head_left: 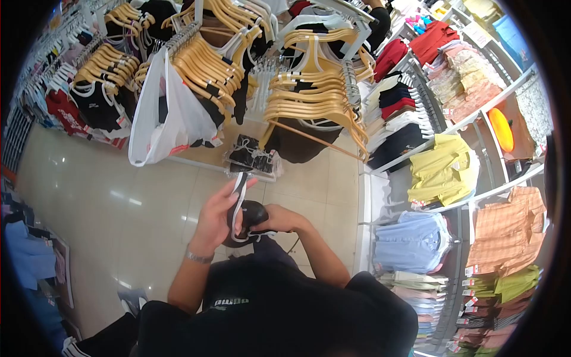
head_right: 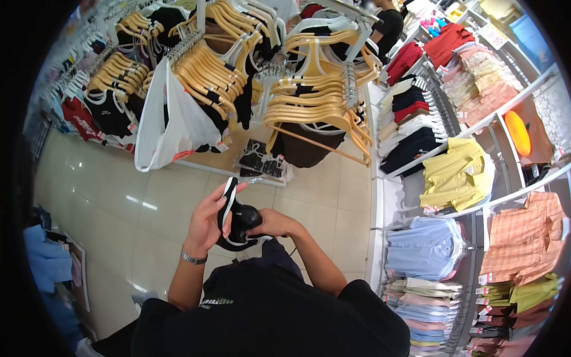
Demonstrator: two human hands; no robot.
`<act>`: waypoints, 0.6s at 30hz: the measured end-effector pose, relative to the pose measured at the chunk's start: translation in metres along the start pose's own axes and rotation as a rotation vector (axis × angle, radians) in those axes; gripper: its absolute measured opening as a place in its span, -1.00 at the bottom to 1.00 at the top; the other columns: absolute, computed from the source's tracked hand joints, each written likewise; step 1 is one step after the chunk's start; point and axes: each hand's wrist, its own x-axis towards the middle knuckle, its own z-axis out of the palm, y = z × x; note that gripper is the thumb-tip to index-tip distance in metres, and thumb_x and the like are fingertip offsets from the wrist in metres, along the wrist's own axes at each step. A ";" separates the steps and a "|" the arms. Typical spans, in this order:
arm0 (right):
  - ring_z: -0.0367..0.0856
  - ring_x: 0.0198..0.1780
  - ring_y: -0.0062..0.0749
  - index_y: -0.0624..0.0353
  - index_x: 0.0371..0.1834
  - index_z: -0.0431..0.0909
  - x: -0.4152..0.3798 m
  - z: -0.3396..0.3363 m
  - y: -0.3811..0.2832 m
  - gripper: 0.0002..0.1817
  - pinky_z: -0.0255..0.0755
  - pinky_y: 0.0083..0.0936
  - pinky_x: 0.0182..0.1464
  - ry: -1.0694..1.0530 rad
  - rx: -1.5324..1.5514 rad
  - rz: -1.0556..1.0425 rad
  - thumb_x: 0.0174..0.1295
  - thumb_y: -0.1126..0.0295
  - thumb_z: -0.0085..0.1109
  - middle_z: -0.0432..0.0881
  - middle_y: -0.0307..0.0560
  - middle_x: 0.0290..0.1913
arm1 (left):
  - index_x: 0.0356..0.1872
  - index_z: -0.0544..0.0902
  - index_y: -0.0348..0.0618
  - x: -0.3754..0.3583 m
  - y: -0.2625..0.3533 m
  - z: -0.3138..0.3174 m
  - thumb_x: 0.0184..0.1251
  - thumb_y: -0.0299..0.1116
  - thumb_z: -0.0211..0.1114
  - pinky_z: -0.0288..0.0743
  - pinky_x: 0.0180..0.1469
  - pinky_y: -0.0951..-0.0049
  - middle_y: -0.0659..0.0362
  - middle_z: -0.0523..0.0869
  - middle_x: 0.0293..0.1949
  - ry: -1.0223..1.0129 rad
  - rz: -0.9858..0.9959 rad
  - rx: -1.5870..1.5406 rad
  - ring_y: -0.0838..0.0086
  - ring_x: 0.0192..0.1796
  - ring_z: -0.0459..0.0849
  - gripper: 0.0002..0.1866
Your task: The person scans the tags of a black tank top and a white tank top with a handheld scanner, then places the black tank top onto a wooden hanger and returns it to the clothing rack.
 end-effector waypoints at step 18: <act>0.66 -0.16 -0.52 0.24 -0.04 0.68 -0.084 -0.085 0.086 -0.67 0.52 -0.53 -0.03 0.446 0.205 0.154 0.11 0.45 0.47 0.77 -0.20 -0.20 | 0.29 0.52 -0.36 0.048 -0.008 -0.045 0.53 -0.44 0.14 0.65 -0.26 0.57 0.11 0.75 -0.15 0.218 0.024 0.392 0.62 -0.31 0.63 -0.62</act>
